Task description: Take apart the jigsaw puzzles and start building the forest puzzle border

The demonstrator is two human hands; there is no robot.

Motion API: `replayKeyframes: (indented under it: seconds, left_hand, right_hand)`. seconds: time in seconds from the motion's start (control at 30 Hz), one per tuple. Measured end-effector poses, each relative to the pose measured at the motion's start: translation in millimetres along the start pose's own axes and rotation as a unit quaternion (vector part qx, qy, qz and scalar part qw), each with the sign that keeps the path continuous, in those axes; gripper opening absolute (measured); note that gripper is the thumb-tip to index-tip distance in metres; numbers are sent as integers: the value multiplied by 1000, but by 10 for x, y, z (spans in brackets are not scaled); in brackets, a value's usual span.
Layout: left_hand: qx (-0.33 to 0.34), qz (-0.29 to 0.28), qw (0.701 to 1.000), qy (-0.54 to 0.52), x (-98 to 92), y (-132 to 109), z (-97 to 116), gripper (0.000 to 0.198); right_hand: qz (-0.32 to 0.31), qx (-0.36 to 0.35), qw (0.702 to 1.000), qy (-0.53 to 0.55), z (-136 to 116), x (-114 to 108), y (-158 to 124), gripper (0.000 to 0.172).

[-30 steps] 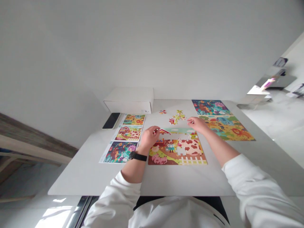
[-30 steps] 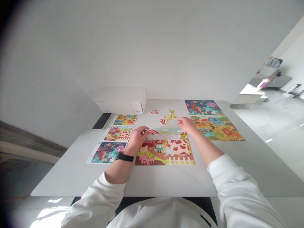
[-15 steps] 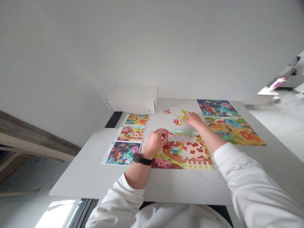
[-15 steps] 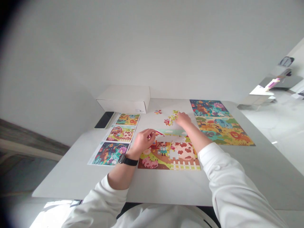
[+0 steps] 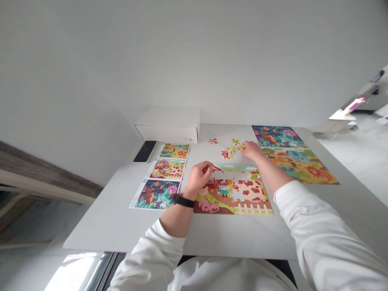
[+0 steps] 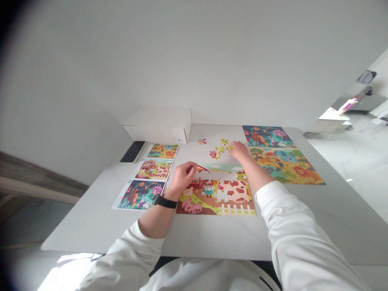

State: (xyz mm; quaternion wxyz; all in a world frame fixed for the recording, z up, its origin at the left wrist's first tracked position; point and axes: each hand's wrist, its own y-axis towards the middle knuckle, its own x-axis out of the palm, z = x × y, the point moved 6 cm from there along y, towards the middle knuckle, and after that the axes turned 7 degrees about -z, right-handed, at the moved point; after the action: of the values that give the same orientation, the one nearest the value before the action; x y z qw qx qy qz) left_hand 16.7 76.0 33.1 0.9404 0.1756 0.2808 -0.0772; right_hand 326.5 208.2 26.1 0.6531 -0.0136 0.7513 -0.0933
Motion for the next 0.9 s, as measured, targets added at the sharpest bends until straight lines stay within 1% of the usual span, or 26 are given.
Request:
replayKeyframes:
  seconds: [0.13,0.27,0.37,0.47,0.57,0.63,0.7,0.77,0.83,0.9]
  left_hand:
    - [-6,1,1000,-9,-6,2,7,23]
    - [-3,-3,1000,-10,-5,7,21,22]
    - [0,-13,1000,-5,-2,8,41,23]
    - [-1,-15,1000,-6,0,5,43,23]
    - [-6,-19,1000,-12,17,3,13,25]
    - [-7,-24,1000,-19,35,4,-8,25]
    - [-3,-27,999,-23,43,5,-13,24]
    - [5,-26,999,-24,38,5,0,24]
    - [12,-25,999,-19,28,4,21,23]
    - [14,-25,1000,-11,22,6,32,23]
  right_hand:
    - [9,10,1000,-7,23,-18,-6,51]
    - [27,-16,999,-4,-108,-26,-16,47]
    - [11,-32,999,-1,-253,8,0,45]
    - [-15,-20,1000,-7,-349,24,42,48]
    - [-39,-11,999,-16,-395,2,93,50]
    - [-43,-12,999,-21,-410,-21,115,51]
    - [-29,-15,999,-14,-413,-44,122,52]
    - [2,-23,1000,17,-403,-62,112,46]
    - [36,-38,996,77,-372,-71,84,30]
    - [67,-59,983,159,-319,-85,30,16]
